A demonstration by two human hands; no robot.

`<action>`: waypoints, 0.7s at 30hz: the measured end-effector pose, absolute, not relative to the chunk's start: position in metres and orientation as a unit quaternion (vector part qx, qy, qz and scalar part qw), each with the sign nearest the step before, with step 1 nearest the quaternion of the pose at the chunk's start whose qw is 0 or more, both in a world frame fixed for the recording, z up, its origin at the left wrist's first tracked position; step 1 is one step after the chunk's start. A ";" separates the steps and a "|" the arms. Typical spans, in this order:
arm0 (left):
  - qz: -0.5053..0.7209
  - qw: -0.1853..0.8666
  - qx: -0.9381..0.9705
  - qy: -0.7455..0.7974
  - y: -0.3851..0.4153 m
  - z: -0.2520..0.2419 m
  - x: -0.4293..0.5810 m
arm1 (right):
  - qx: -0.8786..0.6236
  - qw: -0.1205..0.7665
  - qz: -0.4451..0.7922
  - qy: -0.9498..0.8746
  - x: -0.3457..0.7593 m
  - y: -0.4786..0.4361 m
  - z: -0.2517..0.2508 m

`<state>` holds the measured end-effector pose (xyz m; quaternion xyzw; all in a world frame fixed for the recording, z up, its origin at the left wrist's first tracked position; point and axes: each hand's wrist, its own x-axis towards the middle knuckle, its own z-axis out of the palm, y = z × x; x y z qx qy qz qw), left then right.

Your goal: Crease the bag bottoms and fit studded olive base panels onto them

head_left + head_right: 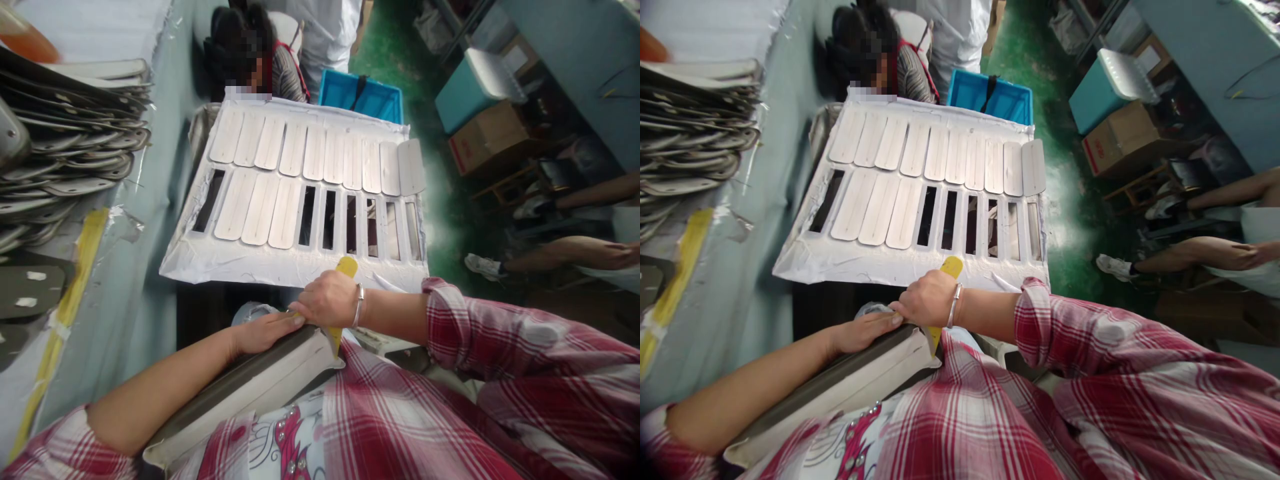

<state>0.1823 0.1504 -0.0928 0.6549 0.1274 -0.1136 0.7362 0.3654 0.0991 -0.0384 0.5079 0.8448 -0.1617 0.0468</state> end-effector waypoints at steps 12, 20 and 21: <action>-0.145 0.727 0.656 0.139 0.150 -0.086 0.179 | 0.486 0.007 -0.136 0.863 0.364 0.095 -0.039; -0.202 0.720 0.641 0.173 0.152 -0.080 0.172 | 0.418 0.022 -0.173 0.892 0.361 0.111 -0.038; -0.204 0.718 0.641 0.177 0.152 -0.079 0.172 | 0.423 0.023 -0.173 0.889 0.360 0.110 -0.038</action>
